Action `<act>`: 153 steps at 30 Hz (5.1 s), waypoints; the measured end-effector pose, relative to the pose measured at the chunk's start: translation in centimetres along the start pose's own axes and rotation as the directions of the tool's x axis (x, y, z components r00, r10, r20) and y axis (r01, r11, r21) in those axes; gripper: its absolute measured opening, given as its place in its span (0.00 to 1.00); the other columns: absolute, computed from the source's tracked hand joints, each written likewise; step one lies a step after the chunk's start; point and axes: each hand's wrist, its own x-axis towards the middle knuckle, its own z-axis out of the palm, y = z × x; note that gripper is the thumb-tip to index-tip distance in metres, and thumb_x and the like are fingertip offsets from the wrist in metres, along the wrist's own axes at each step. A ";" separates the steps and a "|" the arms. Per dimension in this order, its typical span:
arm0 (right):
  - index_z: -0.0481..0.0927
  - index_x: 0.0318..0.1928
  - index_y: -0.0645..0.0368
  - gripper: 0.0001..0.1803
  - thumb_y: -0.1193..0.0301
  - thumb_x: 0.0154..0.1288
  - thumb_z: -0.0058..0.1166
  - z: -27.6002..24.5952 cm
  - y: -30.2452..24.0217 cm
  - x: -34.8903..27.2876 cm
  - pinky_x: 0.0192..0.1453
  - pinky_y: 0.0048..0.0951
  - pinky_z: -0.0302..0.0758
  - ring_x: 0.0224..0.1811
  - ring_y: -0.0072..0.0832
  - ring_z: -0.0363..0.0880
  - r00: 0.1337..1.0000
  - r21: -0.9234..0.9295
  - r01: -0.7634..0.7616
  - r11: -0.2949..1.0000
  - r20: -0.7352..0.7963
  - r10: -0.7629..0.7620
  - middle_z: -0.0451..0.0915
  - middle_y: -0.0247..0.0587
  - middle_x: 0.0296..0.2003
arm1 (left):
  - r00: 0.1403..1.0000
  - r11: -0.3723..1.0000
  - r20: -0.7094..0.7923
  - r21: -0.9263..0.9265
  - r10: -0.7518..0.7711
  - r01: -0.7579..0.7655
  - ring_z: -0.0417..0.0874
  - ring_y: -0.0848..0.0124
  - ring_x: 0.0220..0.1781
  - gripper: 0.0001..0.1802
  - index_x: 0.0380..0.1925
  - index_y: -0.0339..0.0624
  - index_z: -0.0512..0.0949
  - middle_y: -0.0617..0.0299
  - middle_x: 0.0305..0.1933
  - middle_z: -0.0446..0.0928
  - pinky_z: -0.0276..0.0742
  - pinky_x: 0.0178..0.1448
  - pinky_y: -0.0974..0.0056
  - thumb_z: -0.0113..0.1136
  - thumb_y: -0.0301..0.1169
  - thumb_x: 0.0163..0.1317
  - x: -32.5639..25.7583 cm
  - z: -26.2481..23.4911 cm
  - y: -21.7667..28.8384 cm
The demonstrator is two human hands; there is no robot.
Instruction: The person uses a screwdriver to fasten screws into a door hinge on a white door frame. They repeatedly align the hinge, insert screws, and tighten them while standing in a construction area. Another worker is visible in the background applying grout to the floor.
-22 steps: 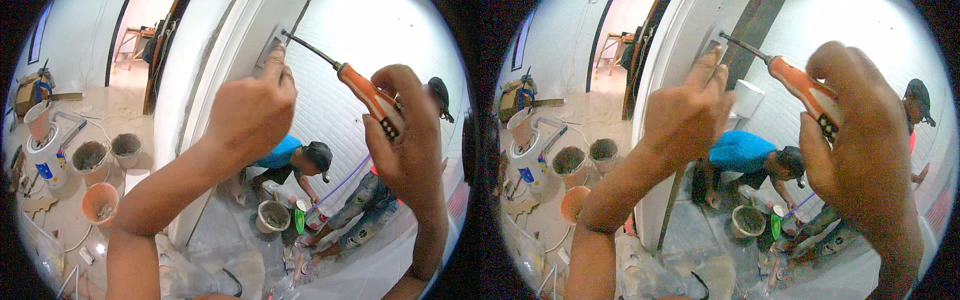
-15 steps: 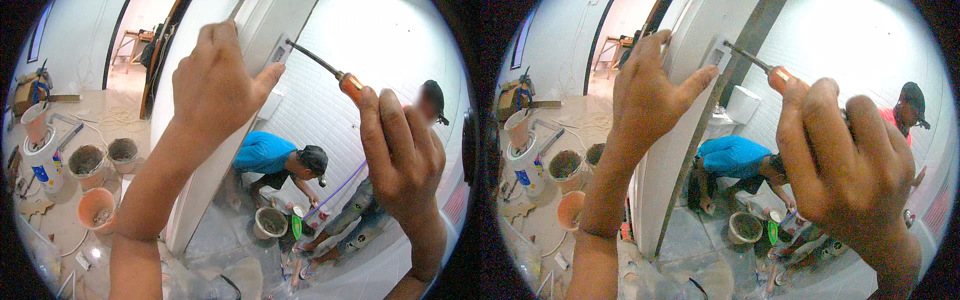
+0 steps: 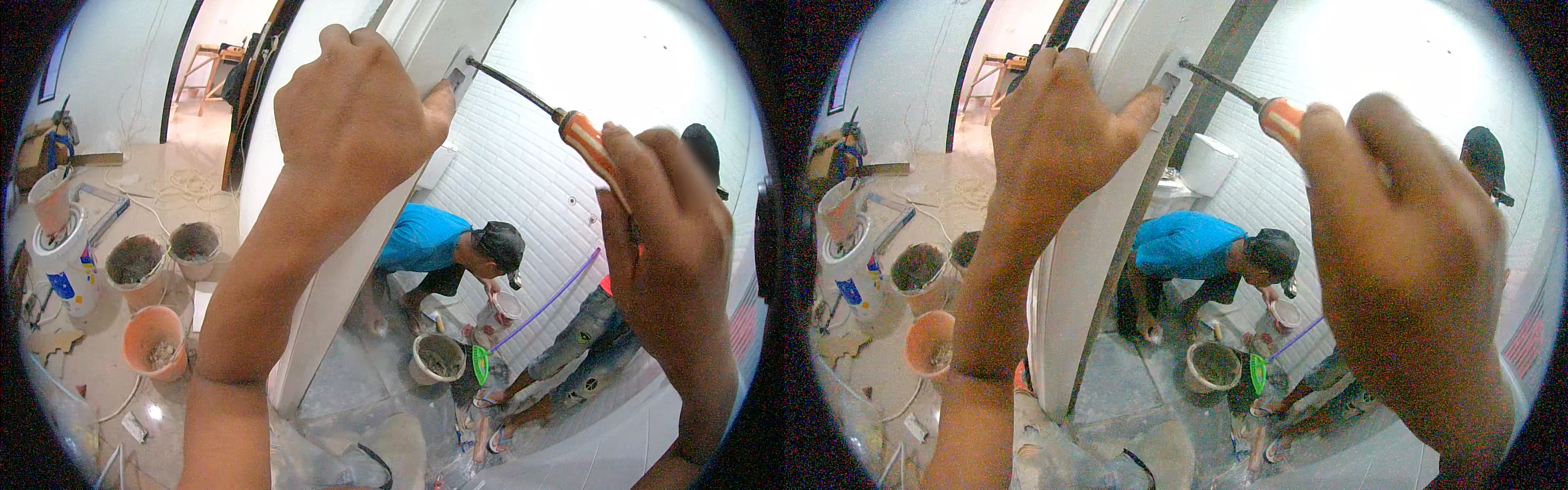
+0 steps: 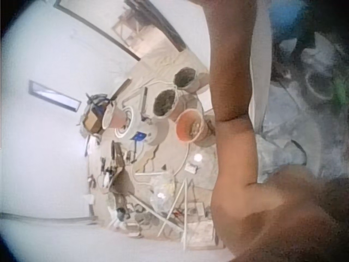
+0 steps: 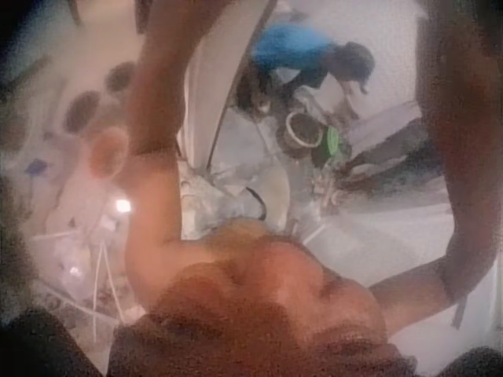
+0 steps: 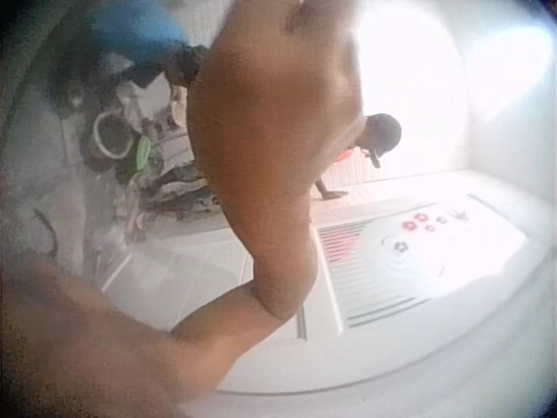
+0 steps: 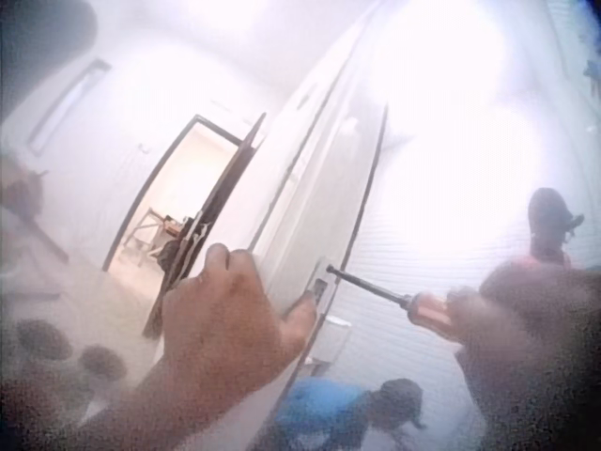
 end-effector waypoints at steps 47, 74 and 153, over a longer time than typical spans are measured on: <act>0.80 0.48 0.63 0.19 0.59 0.69 0.54 1.1 0.8 -5.4 0.23 0.17 0.63 0.22 0.14 0.69 0.634 0.820 -0.538 0.194 0.242 0.735 0.77 0.33 0.29 | 0.801 0.769 0.008 0.273 0.599 -0.578 0.83 0.68 0.22 0.21 0.55 0.44 0.78 0.54 0.46 0.69 0.80 0.21 0.66 0.58 0.29 0.60 0.9 -0.6 -0.2; 0.73 0.50 0.69 0.17 0.74 0.65 0.58 16.0 -34.0 -25.0 0.17 0.27 0.75 0.22 0.27 0.79 0.419 -0.206 -0.312 -0.928 0.846 -0.329 0.80 0.46 0.31 | -0.703 -0.197 0.706 0.703 0.082 0.683 0.80 0.67 0.44 0.16 0.54 0.38 0.73 0.58 0.41 0.78 0.77 0.49 0.65 0.50 0.31 0.69 -45.1 -15.9 -14.8; 0.82 0.29 0.68 0.21 0.57 0.57 0.56 18.9 -5.0 12.0 0.39 0.45 0.78 0.28 0.49 0.83 0.856 0.972 0.211 -0.099 -0.135 0.499 0.80 0.59 0.24 | 0.943 0.948 0.285 -0.211 -0.175 0.239 0.81 0.57 0.40 0.32 0.38 0.25 0.73 0.43 0.39 0.75 0.78 0.46 0.57 0.67 0.50 0.56 -0.3 -1.4 -3.4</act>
